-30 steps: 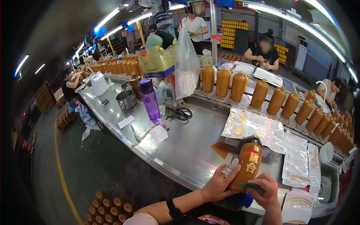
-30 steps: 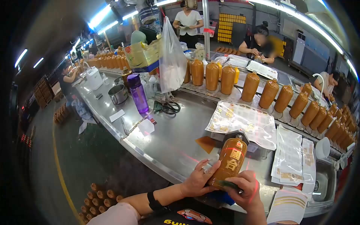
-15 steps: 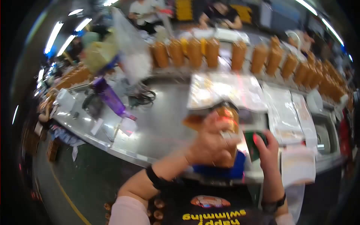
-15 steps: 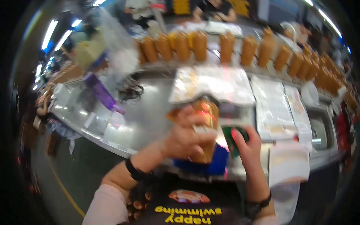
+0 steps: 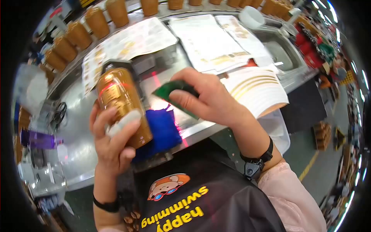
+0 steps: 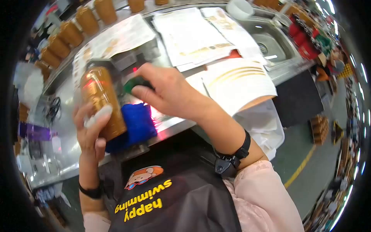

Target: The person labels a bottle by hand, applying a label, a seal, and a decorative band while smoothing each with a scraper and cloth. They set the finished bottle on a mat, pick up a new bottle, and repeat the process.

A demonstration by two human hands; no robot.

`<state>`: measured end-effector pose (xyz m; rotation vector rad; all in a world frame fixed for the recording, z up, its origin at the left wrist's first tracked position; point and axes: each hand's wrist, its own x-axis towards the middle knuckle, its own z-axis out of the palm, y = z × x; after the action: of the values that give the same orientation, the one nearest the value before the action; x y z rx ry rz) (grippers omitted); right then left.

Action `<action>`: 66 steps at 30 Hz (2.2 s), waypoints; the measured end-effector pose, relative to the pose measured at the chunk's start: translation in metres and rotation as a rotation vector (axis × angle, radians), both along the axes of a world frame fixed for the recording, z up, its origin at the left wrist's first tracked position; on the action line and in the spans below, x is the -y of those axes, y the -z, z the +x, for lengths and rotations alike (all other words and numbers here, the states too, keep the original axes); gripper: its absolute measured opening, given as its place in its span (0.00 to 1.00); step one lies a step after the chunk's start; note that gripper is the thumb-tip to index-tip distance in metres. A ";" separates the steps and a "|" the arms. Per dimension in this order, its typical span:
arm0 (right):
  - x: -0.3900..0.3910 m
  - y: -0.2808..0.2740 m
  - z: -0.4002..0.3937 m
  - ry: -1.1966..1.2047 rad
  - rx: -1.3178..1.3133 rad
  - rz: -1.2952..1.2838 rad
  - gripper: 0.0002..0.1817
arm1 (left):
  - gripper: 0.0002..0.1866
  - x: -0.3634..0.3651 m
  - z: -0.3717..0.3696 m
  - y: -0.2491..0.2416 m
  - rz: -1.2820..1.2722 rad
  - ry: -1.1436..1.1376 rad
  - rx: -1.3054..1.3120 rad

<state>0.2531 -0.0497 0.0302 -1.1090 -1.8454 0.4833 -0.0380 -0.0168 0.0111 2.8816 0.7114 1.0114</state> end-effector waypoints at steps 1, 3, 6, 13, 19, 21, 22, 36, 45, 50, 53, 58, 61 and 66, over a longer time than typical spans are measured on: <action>0.006 -0.002 0.020 0.087 -0.009 -0.060 0.13 | 0.30 0.014 -0.003 0.003 -0.024 0.004 -0.038; 0.005 -0.002 0.061 0.272 0.061 -0.116 0.16 | 0.33 0.026 -0.002 0.021 -0.067 -0.100 0.110; -0.020 0.035 0.157 0.535 0.454 -0.049 0.19 | 0.45 0.035 0.006 0.045 -0.308 -0.225 0.313; -0.041 0.066 0.252 0.794 0.828 -0.336 0.25 | 0.50 0.039 0.009 0.056 -0.526 -0.185 0.480; -0.038 0.075 0.267 0.691 0.918 -0.178 0.15 | 0.50 0.042 0.009 0.061 -0.621 -0.150 0.586; -0.036 0.072 0.268 0.655 0.914 -0.091 0.10 | 0.48 0.042 0.009 0.060 -0.601 -0.159 0.546; -0.034 0.068 0.268 0.638 0.911 -0.048 0.08 | 0.47 0.043 0.009 0.059 -0.591 -0.163 0.526; -0.031 -0.061 0.114 0.191 0.720 0.811 0.09 | 0.29 0.001 0.084 -0.074 -0.875 0.033 0.440; -0.014 -0.090 0.048 0.069 0.499 0.741 0.13 | 0.09 -0.019 0.138 -0.068 -1.289 0.287 0.586; -0.034 -0.086 0.055 -0.103 0.020 0.066 0.16 | 0.09 -0.025 0.127 -0.076 -0.791 0.248 0.424; -0.043 -0.092 0.049 -0.359 -0.005 -0.145 0.21 | 0.08 -0.029 0.115 -0.089 -0.770 0.182 0.260; -0.043 -0.099 0.041 -0.280 0.104 -0.176 0.09 | 0.09 -0.031 0.114 -0.079 -0.791 0.147 0.266; -0.043 -0.102 0.038 -0.246 0.104 -0.215 0.07 | 0.09 -0.032 0.113 -0.077 -0.835 0.134 0.279; -0.046 -0.099 0.038 -0.183 0.171 -0.129 0.07 | 0.09 -0.031 0.108 -0.075 -0.875 0.130 0.244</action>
<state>0.2912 -0.0037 0.1292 -1.1004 -2.1021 0.6378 0.0703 0.0143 0.0856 1.9868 0.7001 0.7494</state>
